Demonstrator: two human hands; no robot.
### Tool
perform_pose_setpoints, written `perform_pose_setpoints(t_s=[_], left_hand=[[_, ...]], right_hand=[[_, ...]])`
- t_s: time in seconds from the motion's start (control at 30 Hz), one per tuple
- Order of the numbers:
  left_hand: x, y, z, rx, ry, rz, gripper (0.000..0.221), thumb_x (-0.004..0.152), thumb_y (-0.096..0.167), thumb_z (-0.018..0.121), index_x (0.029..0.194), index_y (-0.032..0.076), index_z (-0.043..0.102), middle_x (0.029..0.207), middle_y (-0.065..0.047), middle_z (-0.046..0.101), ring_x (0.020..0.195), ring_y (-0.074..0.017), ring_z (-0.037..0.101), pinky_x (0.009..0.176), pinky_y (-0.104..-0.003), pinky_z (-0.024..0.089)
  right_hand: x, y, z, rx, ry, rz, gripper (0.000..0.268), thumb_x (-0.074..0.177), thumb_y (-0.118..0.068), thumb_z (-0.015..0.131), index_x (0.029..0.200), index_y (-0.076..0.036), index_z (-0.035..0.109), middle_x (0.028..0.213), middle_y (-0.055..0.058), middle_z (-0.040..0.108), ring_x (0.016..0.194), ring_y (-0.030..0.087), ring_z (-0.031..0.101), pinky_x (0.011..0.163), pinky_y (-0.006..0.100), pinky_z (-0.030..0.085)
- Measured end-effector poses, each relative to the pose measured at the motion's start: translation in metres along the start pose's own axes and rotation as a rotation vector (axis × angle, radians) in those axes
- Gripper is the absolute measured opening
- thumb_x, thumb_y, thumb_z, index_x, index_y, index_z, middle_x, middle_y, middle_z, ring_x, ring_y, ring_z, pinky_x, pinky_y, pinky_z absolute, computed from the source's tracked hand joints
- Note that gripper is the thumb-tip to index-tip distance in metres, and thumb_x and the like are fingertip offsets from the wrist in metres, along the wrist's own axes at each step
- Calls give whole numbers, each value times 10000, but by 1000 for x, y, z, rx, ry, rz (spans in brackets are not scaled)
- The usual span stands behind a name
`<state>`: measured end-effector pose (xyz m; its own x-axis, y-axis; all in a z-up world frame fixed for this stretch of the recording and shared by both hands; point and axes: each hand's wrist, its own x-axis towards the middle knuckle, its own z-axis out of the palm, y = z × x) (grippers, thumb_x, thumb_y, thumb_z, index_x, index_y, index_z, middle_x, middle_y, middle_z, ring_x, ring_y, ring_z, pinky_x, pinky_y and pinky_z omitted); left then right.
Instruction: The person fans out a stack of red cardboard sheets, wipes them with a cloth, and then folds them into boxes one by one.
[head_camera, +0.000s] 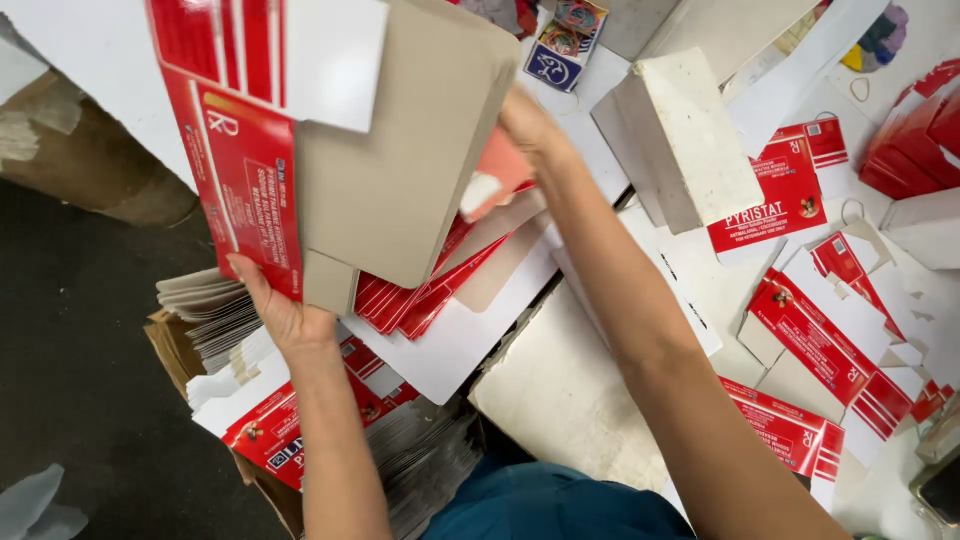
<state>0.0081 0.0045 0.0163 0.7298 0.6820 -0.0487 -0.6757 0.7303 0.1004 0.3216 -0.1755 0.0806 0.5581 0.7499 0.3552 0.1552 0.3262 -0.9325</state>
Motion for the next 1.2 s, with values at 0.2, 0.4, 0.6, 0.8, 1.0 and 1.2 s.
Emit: perform_pose_setpoints(t_s=[0.2, 0.4, 0.6, 0.8, 1.0, 1.2], left_hand=[[9, -2, 19, 60, 151, -4, 568, 841, 224, 858, 1333, 90, 608, 1349, -81, 673, 1255, -232, 644, 1110, -414, 579], [29, 0, 15, 233, 207, -30, 505, 919, 221, 793, 1344, 48, 584, 1343, -140, 686, 1224, -262, 688, 1069, -444, 612], [33, 0, 25, 410, 220, -27, 486, 973, 242, 735, 1351, 2, 546, 1297, -184, 705, 1175, -271, 717, 1008, -434, 643], [47, 13, 23, 578, 179, -21, 453, 978, 204, 730, 1338, 9, 537, 1261, -162, 706, 1113, -239, 738, 947, -390, 661], [67, 39, 60, 1500, 145, 200, 866, 892, 329, 862, 1469, -85, 366, 1385, -254, 541, 1238, -343, 599, 1018, -445, 542], [177, -21, 102, 2453, -285, 188, 1147, 896, 634, 683, 1616, -86, 154, 1659, -356, 20, 1546, -484, 6, 1264, -538, 68]], right_hand=[[-75, -161, -54, -309, 327, 130, 989, 807, -293, 780, 1621, -80, 262, 1520, 204, 483, 1178, 228, 660, 998, 366, 569], [-137, -169, -148, -1167, 370, 103, 1008, 792, -353, 895, 1579, -66, 335, 1464, 220, 600, 1341, 359, 625, 1170, 472, 503], [-129, -146, -121, -1621, 350, 8, 1201, 755, -346, 944, 1644, -15, 207, 1589, 308, 413, 1436, 465, 379, 1103, 617, 240], [-37, -77, 33, -1409, -50, -262, 860, 1052, -359, 756, 1680, -157, 204, 1704, 114, 386, 1599, 327, 312, 1261, 613, 167], [-21, 11, 80, -1457, -31, -152, 939, 993, -577, 658, 1641, -150, 132, 1614, 84, 437, 1511, 394, 286, 1153, 691, 193], [-31, 13, 87, -1412, 102, -91, 973, 936, -561, 711, 1627, -126, 181, 1587, 85, 469, 1511, 387, 311, 1167, 671, 218]])
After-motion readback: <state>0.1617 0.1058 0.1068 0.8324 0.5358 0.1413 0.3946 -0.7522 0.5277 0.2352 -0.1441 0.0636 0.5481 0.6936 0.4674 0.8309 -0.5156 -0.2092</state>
